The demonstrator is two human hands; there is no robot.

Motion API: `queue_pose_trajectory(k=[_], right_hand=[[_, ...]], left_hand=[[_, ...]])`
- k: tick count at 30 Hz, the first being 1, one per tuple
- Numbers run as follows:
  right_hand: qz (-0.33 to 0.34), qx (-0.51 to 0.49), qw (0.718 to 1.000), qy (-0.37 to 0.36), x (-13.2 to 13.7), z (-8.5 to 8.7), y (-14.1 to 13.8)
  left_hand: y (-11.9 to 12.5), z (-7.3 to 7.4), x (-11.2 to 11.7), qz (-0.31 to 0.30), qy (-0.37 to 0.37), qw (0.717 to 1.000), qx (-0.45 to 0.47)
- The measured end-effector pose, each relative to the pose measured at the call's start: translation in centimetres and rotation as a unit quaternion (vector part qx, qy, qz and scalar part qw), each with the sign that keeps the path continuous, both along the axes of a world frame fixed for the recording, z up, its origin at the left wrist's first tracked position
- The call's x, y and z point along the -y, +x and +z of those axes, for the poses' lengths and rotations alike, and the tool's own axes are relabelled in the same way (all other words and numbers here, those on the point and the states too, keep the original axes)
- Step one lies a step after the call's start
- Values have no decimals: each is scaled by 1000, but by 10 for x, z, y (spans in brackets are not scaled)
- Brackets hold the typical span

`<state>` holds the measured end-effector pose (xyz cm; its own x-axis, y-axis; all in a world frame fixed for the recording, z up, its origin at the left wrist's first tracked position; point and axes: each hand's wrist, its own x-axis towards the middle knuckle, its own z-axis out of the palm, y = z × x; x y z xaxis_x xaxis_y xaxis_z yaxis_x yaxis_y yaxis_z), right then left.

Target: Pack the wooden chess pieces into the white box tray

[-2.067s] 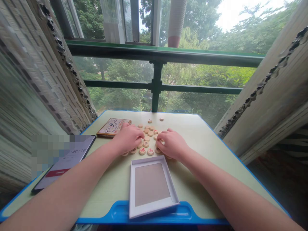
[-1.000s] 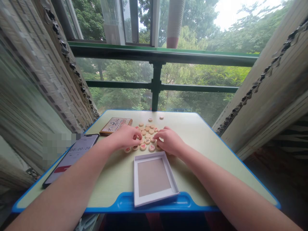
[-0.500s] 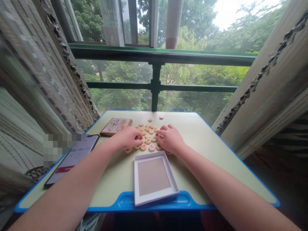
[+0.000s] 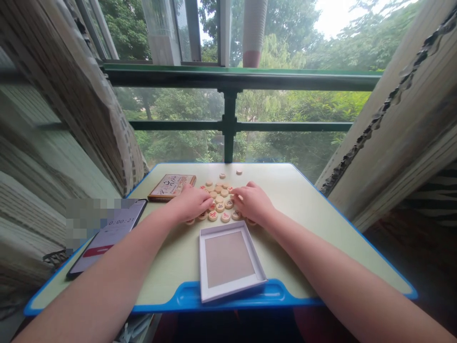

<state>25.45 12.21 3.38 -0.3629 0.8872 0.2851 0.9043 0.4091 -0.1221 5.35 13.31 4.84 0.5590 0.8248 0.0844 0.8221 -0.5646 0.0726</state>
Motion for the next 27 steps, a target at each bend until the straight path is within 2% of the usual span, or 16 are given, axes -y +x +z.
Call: queue_pose_trajectory(k=[13, 18, 23, 27], right_hand=[[-17, -1, 1000, 4, -8, -2, 2], [-31, -6, 999, 18, -10, -5, 4], [-28, 2, 1000, 10, -11, -6, 5], [-24, 2, 1000, 2, -8, -3, 4]], left_hand=[[-2, 2, 1, 11, 66, 998, -12], [0, 0, 2, -5, 95, 995, 37], [2, -7, 1, -47, 65, 995, 57], [3, -8, 1, -52, 48, 996, 59]])
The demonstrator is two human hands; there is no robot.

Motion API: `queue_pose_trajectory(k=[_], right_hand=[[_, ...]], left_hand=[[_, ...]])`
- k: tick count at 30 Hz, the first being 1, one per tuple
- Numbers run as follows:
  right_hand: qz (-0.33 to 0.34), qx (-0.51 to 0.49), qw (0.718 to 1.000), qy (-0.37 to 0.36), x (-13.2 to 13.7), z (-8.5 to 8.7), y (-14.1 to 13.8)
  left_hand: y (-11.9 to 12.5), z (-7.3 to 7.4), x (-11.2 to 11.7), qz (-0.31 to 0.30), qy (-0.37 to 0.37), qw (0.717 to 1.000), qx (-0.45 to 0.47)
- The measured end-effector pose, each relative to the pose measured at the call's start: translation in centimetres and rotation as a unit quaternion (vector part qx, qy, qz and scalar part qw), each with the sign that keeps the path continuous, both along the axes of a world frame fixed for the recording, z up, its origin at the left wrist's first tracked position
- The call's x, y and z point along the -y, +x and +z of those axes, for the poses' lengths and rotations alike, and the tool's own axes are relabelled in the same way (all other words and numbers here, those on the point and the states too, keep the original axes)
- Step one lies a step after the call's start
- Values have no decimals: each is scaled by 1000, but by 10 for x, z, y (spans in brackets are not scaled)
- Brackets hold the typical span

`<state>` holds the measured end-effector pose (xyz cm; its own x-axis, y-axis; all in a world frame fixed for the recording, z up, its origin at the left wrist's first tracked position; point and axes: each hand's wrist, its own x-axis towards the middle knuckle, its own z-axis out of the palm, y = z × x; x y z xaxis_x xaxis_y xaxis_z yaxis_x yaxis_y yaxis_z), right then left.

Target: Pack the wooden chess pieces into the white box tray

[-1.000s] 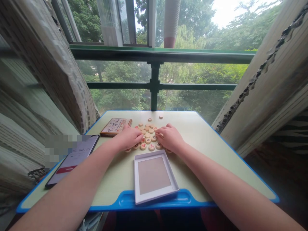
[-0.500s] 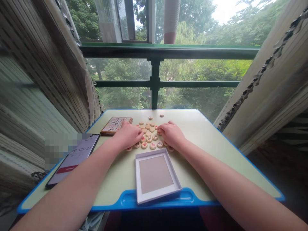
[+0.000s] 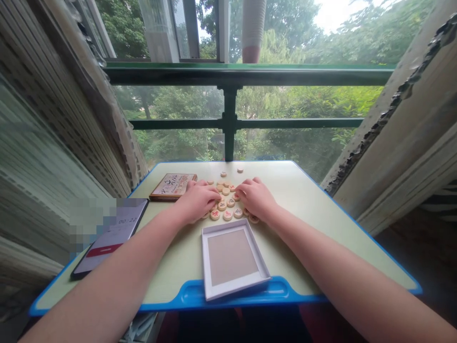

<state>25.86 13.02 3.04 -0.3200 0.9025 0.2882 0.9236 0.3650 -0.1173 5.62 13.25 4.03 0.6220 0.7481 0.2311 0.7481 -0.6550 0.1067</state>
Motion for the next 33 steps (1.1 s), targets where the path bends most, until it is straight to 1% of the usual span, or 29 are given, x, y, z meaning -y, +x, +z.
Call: queue_pose_trajectory(k=[5, 9, 11, 15, 18, 21, 25, 27, 33], right_hand=[[8, -3, 1000, -12, 4, 3, -2], [18, -14, 1000, -17, 2, 1, -1], [26, -24, 999, -14, 1, 0, -1], [63, -34, 997, 5, 2, -2, -4], [103, -13, 995, 9, 5, -3, -8], [140, -2, 990, 0, 9, -1, -13], [189, -7, 981, -31, 12, 4, -18], [184, -4, 982, -35, 13, 6, -19], [137, 1, 991, -5, 12, 5, -19]], left_hand=[[1, 0, -1, 15, 3, 1000, 0], [-3, -2, -5, 71, 46, 996, 7], [-5, -2, -6, 88, 48, 995, 1], [-5, -3, -7, 82, 13, 997, -2], [-3, -4, -8, 78, 8, 997, -3], [-4, -5, -9, 79, 16, 997, -6], [-6, -6, -11, 72, 9, 997, -6], [-6, -6, -12, 75, 2, 997, -3], [-1, -7, -12, 83, 0, 996, 14]])
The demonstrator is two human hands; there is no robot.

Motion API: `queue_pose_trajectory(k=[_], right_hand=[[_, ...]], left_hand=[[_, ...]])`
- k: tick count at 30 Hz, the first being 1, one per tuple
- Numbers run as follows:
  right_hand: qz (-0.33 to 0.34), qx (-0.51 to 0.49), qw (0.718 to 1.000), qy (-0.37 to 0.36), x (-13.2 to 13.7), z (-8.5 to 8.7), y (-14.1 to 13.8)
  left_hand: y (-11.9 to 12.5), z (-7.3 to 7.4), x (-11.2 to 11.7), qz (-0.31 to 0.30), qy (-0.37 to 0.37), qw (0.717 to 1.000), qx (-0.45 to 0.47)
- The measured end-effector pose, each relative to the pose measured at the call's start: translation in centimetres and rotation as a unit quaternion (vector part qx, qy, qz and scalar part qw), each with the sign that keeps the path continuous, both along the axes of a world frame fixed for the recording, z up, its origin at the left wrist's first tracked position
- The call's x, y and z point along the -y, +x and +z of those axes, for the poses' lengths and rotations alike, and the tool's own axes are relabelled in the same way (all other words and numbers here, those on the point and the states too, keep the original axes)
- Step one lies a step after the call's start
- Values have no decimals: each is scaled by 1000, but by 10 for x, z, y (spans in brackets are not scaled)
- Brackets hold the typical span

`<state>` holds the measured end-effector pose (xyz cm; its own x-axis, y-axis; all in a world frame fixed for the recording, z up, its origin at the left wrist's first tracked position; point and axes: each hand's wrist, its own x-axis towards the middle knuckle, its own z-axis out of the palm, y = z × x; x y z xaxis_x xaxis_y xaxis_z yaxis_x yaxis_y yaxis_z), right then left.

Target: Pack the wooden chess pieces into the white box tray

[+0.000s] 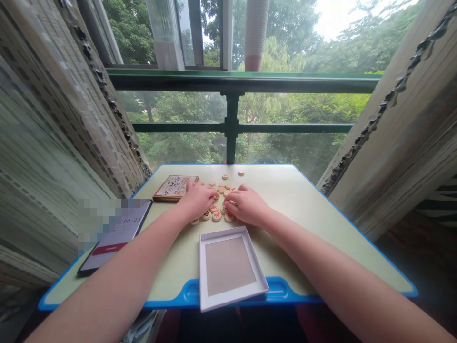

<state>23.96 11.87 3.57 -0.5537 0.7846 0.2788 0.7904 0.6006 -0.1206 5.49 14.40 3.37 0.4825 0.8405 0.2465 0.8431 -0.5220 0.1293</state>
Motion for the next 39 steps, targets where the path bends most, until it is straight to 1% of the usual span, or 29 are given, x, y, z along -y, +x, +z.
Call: queue_pose_trajectory(k=[3, 6, 8, 11, 14, 18, 22, 26, 30, 35, 39], right_hand=[[-38, -12, 999, -9, -1, -1, -2], [-64, -29, 997, -23, -2, -1, -3], [-83, -50, 995, -38, -2, -1, -3], [-101, -92, 989, -64, -4, -2, -1], [-88, -119, 987, -61, -7, -5, 0], [-63, -125, 989, -54, -11, -8, -1], [-46, -128, 988, -73, -10, -9, 1], [-22, -124, 989, -83, -6, -8, 5], [-22, -119, 988, -91, -5, -5, 7], [-32, -105, 993, -54, -5, -5, 8], [-10, -72, 997, -25, -4, -7, 10]], left_hand=[[3, 1, 1, 8, 3, 1000, 2], [6, 1, 0, 33, -6, 999, 12], [8, -1, -2, 48, -11, 999, 16], [11, -4, -4, 54, -20, 998, 11], [13, -4, -5, 61, -24, 998, 20], [13, -1, -5, 72, -32, 995, 63], [10, 0, -6, 58, -48, 992, 106], [7, -1, -7, 56, -36, 996, 65], [6, -1, -7, 52, -31, 998, 29], [8, 1, -5, 50, -30, 998, 10], [7, 1, -4, 60, -30, 998, 18]])
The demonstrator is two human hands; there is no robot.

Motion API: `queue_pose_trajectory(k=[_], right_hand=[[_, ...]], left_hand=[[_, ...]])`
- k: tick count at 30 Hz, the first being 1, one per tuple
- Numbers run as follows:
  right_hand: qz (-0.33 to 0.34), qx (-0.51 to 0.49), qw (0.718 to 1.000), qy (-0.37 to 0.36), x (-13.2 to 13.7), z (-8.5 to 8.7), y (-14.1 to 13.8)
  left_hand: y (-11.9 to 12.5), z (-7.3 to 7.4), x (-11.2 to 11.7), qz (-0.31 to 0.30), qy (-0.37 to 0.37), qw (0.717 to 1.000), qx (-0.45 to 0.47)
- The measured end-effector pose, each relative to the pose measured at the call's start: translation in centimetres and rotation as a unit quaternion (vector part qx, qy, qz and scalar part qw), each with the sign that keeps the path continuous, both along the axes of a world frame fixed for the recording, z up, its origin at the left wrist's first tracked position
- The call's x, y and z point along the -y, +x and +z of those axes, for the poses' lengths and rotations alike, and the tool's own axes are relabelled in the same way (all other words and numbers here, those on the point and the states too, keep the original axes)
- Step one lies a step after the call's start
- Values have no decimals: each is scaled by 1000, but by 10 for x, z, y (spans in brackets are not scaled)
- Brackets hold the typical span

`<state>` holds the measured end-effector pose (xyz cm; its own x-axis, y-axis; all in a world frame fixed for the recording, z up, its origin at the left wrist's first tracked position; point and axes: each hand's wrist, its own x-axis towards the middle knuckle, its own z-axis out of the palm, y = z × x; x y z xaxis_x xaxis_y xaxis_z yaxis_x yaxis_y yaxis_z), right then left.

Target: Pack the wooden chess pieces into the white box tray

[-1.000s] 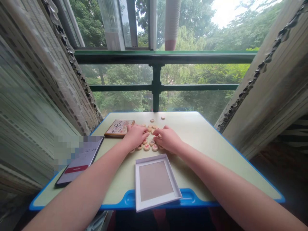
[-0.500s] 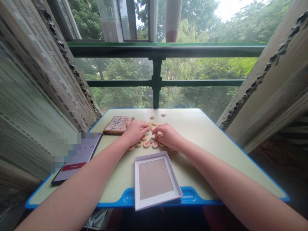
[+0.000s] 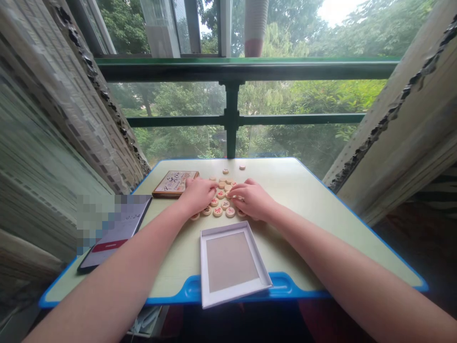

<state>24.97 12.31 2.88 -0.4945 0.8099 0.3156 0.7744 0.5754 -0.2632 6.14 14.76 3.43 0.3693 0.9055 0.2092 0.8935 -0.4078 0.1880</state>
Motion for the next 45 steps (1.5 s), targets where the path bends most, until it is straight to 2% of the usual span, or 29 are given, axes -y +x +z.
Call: queue_pose_trajectory(k=[4, 11, 22, 26, 33, 35, 37, 40, 43, 45], right_hand=[[7, 19, 1000, 15, 0, -1, -1], [-56, 23, 998, -5, 0, 2, -7], [-46, -13, 999, -11, 1, 2, -4], [-53, -24, 998, 13, 1, 7, -1], [-170, 18, 985, 15, 2, 14, 12], [-175, 31, 984, -2, 5, 18, 18], [-136, 33, 990, -12, 9, 23, 23], [-22, 22, 999, -17, 17, 33, 26], [82, 17, 995, -45, 27, 39, 21], [122, 33, 990, -56, 33, 38, 16]], left_hand=[[-2, -1, 1, -33, -12, 999, 3], [1, 2, 5, -38, 8, 999, 10], [0, 3, 6, -75, -14, 997, 34], [-1, 4, 6, -63, -1, 997, 46], [-8, 15, 9, 12, 38, 999, 4], [-11, 20, 12, -1, 20, 1000, 11], [-12, 25, 15, -43, -20, 998, 35], [-13, 31, 21, -106, -79, 990, 59], [-15, 32, 21, -121, -98, 986, 54], [-17, 29, 19, -115, -94, 988, 47]])
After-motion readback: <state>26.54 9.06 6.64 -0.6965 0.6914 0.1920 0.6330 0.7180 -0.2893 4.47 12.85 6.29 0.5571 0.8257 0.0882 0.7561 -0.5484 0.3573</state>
